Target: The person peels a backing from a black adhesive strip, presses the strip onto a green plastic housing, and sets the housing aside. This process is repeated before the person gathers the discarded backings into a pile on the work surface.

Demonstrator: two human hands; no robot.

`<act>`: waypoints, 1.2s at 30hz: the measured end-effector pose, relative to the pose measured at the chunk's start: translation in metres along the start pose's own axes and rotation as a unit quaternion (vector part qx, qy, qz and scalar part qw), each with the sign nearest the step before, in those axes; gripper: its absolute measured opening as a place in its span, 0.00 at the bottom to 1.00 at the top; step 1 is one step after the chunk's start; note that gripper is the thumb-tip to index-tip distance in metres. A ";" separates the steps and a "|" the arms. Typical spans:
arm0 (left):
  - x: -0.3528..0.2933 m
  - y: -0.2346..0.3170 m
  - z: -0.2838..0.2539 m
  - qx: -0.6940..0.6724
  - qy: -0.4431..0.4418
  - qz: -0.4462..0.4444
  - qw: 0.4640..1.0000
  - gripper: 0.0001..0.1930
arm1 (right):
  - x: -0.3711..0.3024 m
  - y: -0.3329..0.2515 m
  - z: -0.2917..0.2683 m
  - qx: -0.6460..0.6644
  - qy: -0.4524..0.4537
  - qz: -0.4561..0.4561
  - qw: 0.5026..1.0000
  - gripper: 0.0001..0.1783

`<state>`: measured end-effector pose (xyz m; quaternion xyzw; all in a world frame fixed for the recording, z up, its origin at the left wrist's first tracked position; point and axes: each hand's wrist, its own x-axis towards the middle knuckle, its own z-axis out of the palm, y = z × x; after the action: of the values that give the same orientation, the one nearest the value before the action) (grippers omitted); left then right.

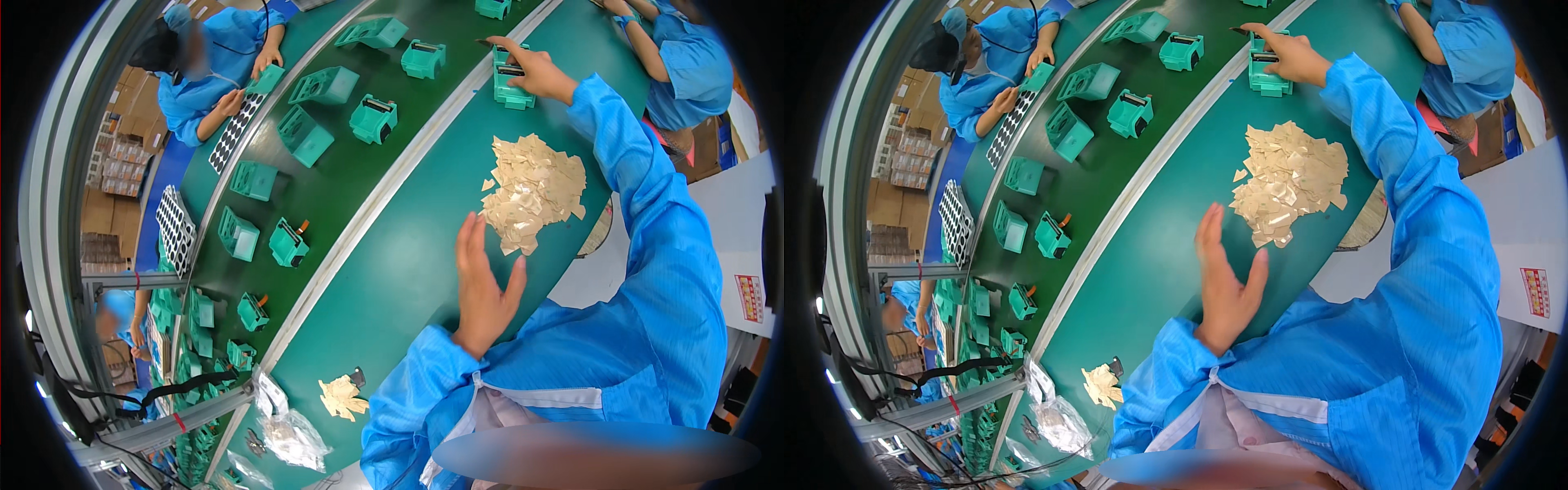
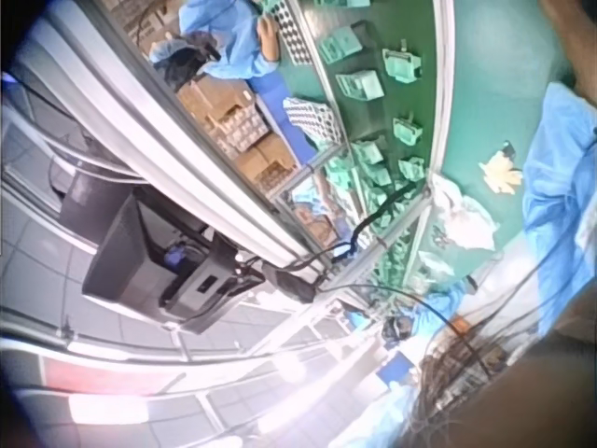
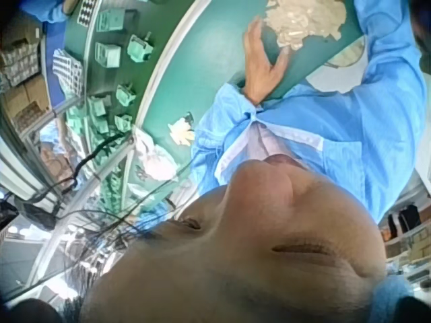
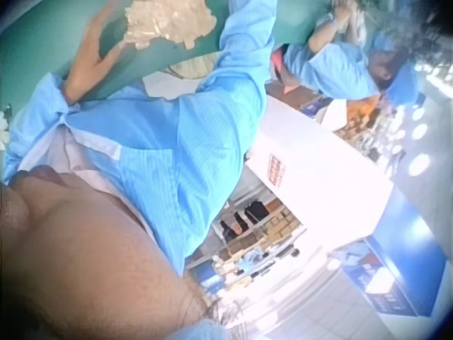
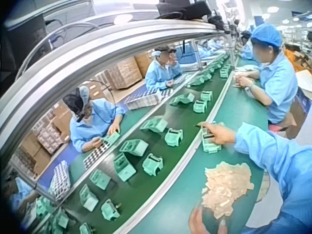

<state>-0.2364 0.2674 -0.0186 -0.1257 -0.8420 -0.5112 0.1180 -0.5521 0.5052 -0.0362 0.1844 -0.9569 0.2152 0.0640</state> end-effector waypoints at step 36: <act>-0.159 -0.006 -0.125 0.015 0.171 -0.186 0.968 0.34 | -0.173 -0.264 0.035 0.382 -0.186 -0.281 0.860 0.52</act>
<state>-0.0798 0.1392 -0.0199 0.1237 -0.8256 -0.5253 0.1649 -0.2935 0.3245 0.0004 0.4923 -0.7010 0.4987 -0.1326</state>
